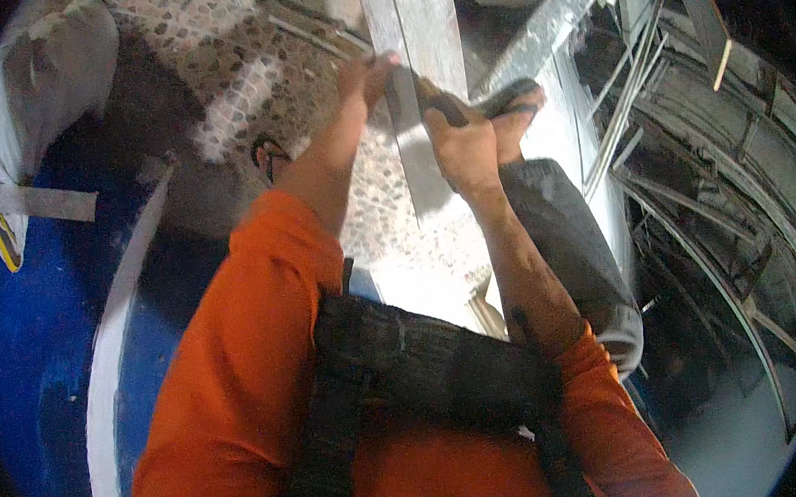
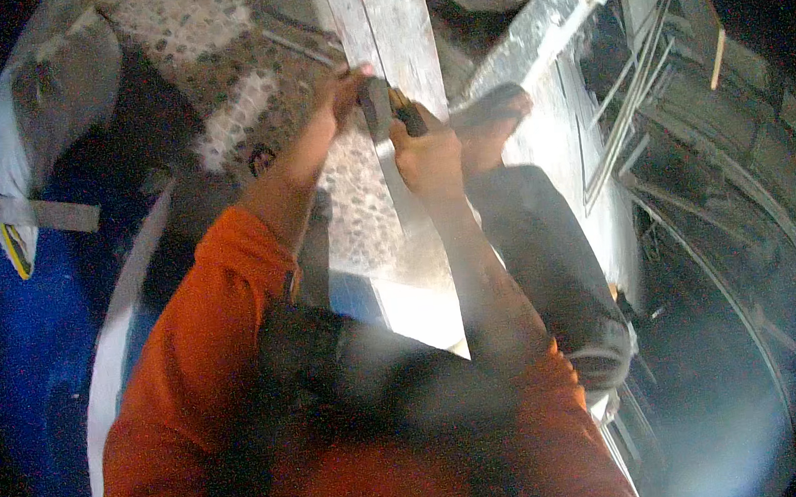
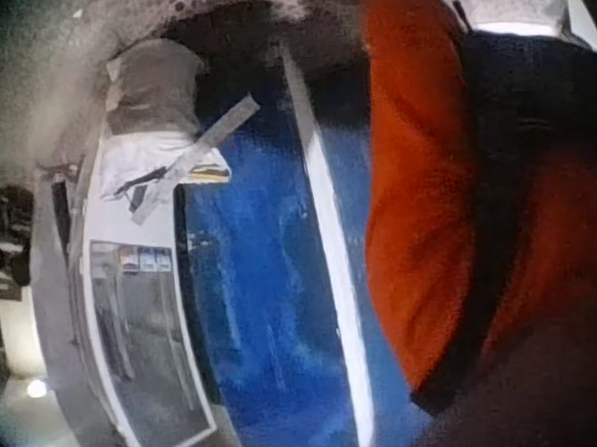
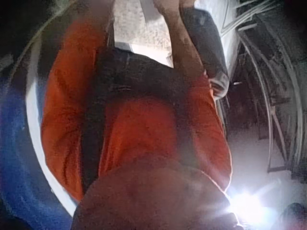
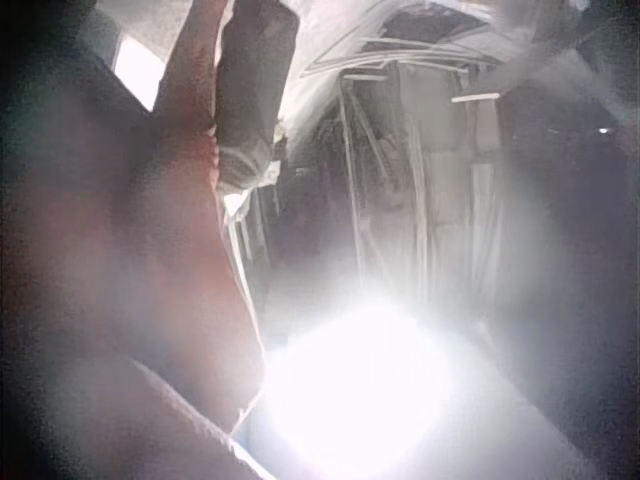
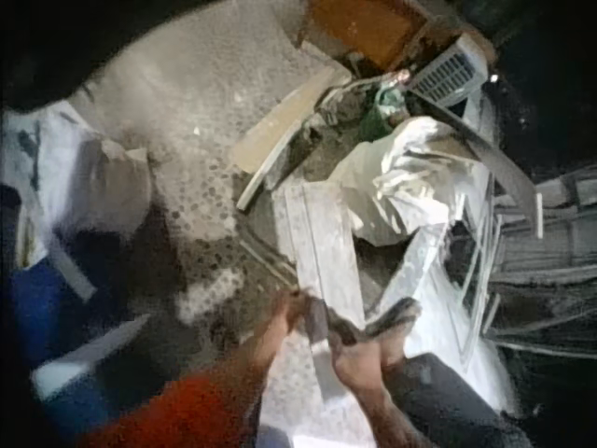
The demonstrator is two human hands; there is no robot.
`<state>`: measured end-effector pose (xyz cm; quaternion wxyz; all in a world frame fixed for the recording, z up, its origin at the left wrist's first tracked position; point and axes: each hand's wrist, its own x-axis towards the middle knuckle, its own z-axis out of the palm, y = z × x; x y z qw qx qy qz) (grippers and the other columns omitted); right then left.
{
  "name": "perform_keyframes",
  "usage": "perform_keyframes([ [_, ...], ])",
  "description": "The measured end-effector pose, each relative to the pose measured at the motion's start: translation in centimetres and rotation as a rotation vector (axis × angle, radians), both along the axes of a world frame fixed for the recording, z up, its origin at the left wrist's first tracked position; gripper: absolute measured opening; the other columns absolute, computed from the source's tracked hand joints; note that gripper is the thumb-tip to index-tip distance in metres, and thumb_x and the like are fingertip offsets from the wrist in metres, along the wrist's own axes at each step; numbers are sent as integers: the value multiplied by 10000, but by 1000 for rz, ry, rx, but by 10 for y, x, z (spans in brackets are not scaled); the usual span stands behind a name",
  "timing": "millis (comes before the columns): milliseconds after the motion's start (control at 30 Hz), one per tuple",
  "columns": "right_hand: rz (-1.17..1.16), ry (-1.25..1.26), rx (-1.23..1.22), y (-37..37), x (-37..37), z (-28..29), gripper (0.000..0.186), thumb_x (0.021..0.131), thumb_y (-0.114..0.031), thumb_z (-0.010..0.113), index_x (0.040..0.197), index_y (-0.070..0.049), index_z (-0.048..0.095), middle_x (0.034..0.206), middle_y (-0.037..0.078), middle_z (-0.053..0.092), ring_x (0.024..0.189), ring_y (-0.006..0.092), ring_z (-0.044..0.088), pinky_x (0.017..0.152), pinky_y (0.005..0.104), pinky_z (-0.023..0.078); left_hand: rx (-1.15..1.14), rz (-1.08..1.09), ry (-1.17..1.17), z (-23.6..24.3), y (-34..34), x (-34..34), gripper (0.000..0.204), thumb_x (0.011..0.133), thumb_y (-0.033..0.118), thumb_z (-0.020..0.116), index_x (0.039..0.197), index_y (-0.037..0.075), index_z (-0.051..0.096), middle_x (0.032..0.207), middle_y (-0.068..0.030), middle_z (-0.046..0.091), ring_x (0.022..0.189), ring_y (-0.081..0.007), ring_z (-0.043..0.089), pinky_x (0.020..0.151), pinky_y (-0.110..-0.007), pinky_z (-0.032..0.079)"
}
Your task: The person uses a hand saw to cut a long piece of wood placed on a cluttered floor. They hold the wood steady with one hand and saw with the other, then lift and reposition the cut piece to continue cutting.
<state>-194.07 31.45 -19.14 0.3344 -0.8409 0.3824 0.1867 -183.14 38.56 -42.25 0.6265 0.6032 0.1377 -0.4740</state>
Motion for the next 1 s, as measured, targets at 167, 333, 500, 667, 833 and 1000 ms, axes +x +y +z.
perform_keyframes([
  [167,-383,-73,173,47,-141,157,661,958,-320,744,1464,59,551,1229,159,706,1099,195,685,924,289,542,-74,28,92,-42,24,0,533,929,415,788,1312,62,675,1170,-100,747,1018,-238,729,870,-466,596],
  [333,-336,25,75,32,-85,103,452,986,-244,660,1315,65,631,1057,109,693,966,154,636,831,272,518,1,16,-24,-14,20,-8,468,949,416,767,1246,58,720,1124,-102,755,963,-202,728,839,-386,587],
  [500,-30,-9,-11,-7,-14,-5,334,1020,-213,599,1218,44,680,999,163,729,890,199,662,810,338,519,-249,59,103,0,8,-1,474,922,404,787,1220,38,742,1029,-116,780,833,-188,712,740,-351,573],
  [667,-491,65,193,73,-131,171,538,1001,-218,685,1459,27,545,1344,195,681,1295,274,627,1102,379,474,-37,132,51,-27,36,0,467,919,414,794,1191,38,744,1023,-102,772,850,-202,698,737,-370,557],
  [833,-310,-69,90,38,-94,74,411,994,-118,670,1363,52,612,1182,150,725,1099,198,676,974,312,517,-37,46,-39,-20,13,-12,503,925,449,768,1205,32,740,1036,-110,777,872,-221,702,801,-383,551],
  [1000,-121,-127,-19,26,-15,-13,413,989,-197,653,1351,0,618,1031,219,738,917,326,711,826,420,550,-23,-44,-171,-6,14,13,529,927,475,755,1208,27,739,1065,-127,775,908,-244,709,826,-388,554],
])
